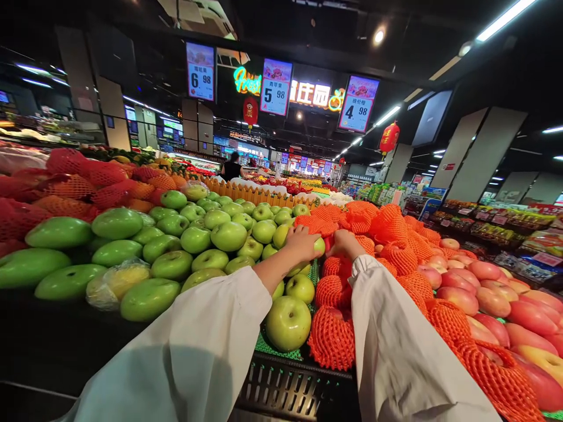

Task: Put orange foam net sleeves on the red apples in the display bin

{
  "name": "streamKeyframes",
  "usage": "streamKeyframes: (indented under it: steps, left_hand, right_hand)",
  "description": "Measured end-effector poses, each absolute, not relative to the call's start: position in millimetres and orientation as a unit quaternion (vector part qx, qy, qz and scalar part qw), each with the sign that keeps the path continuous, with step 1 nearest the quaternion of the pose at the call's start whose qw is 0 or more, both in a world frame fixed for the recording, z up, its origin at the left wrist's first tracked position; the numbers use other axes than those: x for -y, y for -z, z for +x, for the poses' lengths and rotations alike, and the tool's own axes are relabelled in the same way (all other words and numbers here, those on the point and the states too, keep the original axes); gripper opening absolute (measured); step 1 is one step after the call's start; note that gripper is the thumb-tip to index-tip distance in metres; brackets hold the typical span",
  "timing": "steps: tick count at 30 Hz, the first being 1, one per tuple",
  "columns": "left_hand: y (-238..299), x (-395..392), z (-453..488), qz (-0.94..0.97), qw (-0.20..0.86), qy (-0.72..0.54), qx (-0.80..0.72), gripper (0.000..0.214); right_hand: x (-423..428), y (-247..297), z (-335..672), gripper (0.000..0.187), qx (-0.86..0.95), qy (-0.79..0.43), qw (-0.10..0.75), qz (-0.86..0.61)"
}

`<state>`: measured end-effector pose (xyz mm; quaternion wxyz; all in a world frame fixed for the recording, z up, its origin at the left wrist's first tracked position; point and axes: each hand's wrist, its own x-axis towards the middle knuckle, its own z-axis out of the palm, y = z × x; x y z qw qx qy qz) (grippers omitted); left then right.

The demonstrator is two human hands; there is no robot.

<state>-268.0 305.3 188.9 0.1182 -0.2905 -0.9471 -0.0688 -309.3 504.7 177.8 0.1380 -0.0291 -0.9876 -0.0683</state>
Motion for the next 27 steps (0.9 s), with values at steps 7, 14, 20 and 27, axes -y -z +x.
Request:
streamKeyframes:
  steps: [7, 14, 20, 27]
  left_hand:
    - [-188.0, -304.4, -265.0, -0.297, 0.124, 0.073, 0.944, 0.061]
    - [-191.0, -303.4, -262.6, -0.297, 0.11, 0.067, 0.946, 0.063]
    - [-188.4, -304.7, -265.0, -0.304, 0.113, 0.072, 0.943, 0.068]
    - [-193.4, -304.3, -264.8, -0.317, 0.177, 0.148, 0.92, 0.041]
  right_hand:
    - [-521.7, -190.7, -295.4, 0.058, 0.982, -0.006, 0.189, -0.012]
    - [-527.2, -182.6, -283.4, 0.067, 0.923, -0.19, 0.324, -0.078]
    - [-521.0, -174.2, -290.8, 0.062, 0.884, -0.303, 0.329, -0.132]
    - [-521.4, -180.4, -291.1, 0.05, 0.828, -0.436, 0.329, -0.127]
